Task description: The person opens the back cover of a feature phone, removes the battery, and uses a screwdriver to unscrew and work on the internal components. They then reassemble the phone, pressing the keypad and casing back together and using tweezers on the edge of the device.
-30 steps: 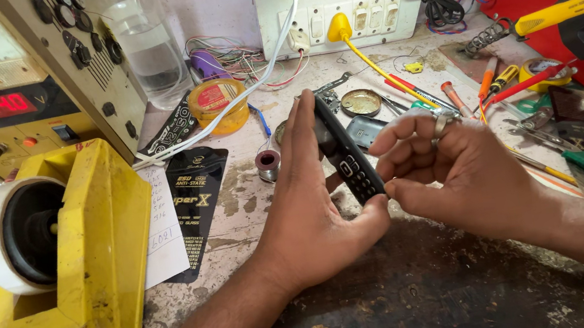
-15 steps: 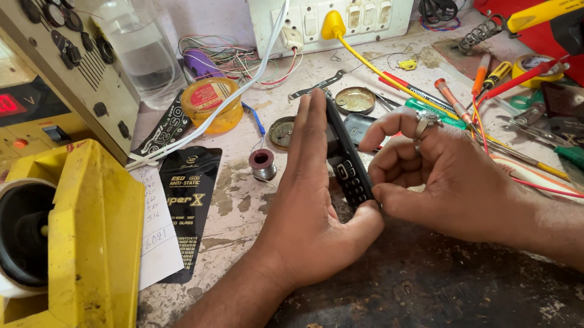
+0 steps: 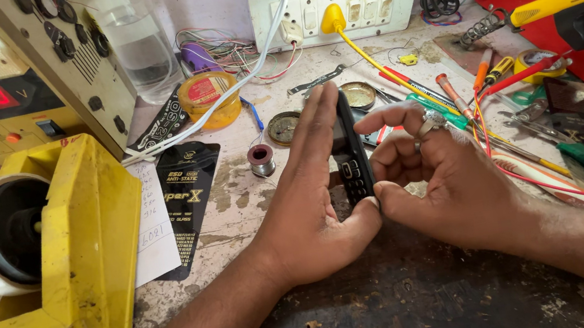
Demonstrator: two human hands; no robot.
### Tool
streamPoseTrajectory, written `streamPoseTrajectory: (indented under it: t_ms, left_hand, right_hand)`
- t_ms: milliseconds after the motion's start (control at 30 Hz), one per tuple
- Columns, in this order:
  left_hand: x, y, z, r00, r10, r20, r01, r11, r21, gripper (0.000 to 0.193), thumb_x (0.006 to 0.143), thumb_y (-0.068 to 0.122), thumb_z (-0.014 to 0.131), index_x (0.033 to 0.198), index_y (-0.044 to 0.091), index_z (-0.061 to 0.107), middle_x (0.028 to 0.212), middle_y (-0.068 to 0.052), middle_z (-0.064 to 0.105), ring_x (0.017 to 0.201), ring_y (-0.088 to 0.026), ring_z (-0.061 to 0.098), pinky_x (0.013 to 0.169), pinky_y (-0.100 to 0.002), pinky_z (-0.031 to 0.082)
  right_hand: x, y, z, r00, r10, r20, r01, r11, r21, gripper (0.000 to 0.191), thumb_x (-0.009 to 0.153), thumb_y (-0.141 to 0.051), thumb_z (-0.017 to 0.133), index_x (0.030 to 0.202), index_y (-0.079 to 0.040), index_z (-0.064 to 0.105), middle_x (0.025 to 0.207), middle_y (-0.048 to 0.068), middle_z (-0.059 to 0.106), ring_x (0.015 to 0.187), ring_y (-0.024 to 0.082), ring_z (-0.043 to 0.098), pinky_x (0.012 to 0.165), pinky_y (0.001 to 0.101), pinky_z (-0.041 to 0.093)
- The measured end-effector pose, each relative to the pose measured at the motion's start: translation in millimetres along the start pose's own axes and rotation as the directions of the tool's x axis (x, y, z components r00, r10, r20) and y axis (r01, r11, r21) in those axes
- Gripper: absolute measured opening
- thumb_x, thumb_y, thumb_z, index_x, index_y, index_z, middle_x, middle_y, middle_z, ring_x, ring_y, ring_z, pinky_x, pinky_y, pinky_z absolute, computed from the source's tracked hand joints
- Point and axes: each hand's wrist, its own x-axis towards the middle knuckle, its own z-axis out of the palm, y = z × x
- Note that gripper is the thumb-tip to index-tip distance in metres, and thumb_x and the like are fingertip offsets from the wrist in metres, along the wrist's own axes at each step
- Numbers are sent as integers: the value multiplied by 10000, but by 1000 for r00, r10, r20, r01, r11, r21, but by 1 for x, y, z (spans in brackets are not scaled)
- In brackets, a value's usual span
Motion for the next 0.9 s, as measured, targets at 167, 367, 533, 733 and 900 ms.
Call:
streamPoseTrajectory:
  t_ms: [167,367,533,733,900]
  left_hand:
    - [0,0,1,1000,20,-11,-20,1000,-19,1060,812,115,703,1686,22,112,1755,-294,173,1687,-403,134,1335,-437,196]
    - [-1,1,1,999,49,-10,-49,998,-38,1068,798,100,692,1691,31,111,1762,-281,186,1695,-399,153,1350,-438,193]
    - [-2,1,1,999,54,-3,-54,998,-39,1076,791,104,687,1689,27,98,1763,-278,180,1691,-400,159,1349,-439,196]
    - [-3,1,1,997,80,-16,-81,996,-35,1044,810,108,684,1694,29,134,1765,-272,217,1696,-398,207,1364,-435,223]
    - [-3,2,2,994,97,-44,-98,995,-10,974,847,111,683,1687,31,198,1700,-259,283,1688,-394,256,1370,-439,252]
  right_hand:
    - [1,-2,-2,1000,6,22,-6,1000,-2,622,809,15,671,1381,-109,462,850,-15,617,782,46,629,761,235,559]
    - [2,-5,-5,999,-1,53,1,1000,3,747,779,21,667,1461,-114,395,851,-14,636,794,59,649,786,255,559]
    - [1,-6,-6,997,-49,51,52,998,-45,791,773,13,656,1505,-101,377,843,-4,641,802,69,652,812,262,558]
    - [0,1,-9,995,-88,54,91,994,-60,720,797,6,658,1470,-55,410,969,-12,635,809,59,669,814,261,572]
    - [0,10,-15,980,-167,104,174,983,-65,317,869,-8,678,1181,21,631,1537,7,442,834,52,714,874,270,603]
